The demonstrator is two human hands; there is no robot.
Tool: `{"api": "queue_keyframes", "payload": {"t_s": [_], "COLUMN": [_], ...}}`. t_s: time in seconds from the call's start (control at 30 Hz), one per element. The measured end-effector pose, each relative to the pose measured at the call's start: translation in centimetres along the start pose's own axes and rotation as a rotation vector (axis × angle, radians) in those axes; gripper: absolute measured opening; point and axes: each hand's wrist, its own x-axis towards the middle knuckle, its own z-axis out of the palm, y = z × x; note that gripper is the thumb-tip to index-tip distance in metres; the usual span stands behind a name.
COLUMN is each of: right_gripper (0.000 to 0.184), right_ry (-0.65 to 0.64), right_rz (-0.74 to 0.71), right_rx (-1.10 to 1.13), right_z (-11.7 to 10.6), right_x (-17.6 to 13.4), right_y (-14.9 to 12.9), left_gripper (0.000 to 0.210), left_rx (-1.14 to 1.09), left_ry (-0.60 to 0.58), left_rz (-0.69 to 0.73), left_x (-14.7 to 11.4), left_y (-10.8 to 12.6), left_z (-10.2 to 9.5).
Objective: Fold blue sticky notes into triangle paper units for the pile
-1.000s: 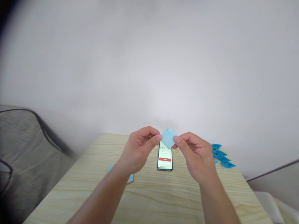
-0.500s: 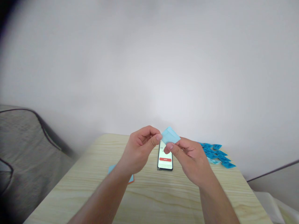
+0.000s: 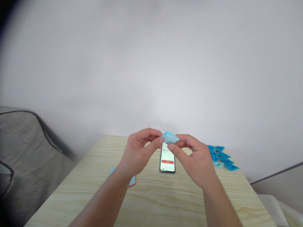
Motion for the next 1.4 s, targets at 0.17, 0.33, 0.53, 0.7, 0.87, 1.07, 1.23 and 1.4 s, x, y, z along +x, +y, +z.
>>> {"api": "queue_keyframes", "payload": {"t_s": [0.17,0.33,0.53,0.7,0.87,1.07,1.23,1.4], "right_gripper": [0.028,0.023,0.020,0.022,0.023,0.023,0.025,0.024], "right_ry": [0.054,0.104,0.068,0.037,0.001,0.007,-0.010,0.023], "right_rz": [0.025,0.033,0.052,0.031,0.045,0.038,0.059,0.118], "right_rx": [0.300,0.376,0.291,0.401,0.443,0.471,0.461,0.463], "right_z": [0.0,0.1,-0.2,-0.2,-0.2,0.1,-0.4,-0.2], "right_x": [0.1,0.3,0.0,0.1,0.1,0.0,-1.5,-4.4], "right_y": [0.7,1.5,0.8,1.6,1.9,0.8,-0.5,0.7], "left_gripper": [0.013,0.012,0.016,0.015,0.020,0.016,0.014,0.016], "left_rx": [0.095,0.115,0.034,-0.013,0.019,-0.024,-0.091,-0.057], "left_ry": [0.018,0.018,-0.022,-0.031,-0.084,-0.082,-0.096,-0.089], "left_rz": [0.062,0.076,0.047,0.084,0.099,0.078,0.028,-0.023], "left_x": [-0.2,-0.4,-0.6,-0.6,-0.7,-0.8,-1.8,-4.6], "left_y": [0.1,0.3,0.5,0.5,0.9,0.8,1.3,1.0], "left_z": [0.1,0.2,-0.2,0.0,0.1,0.2,1.0,2.1]}}
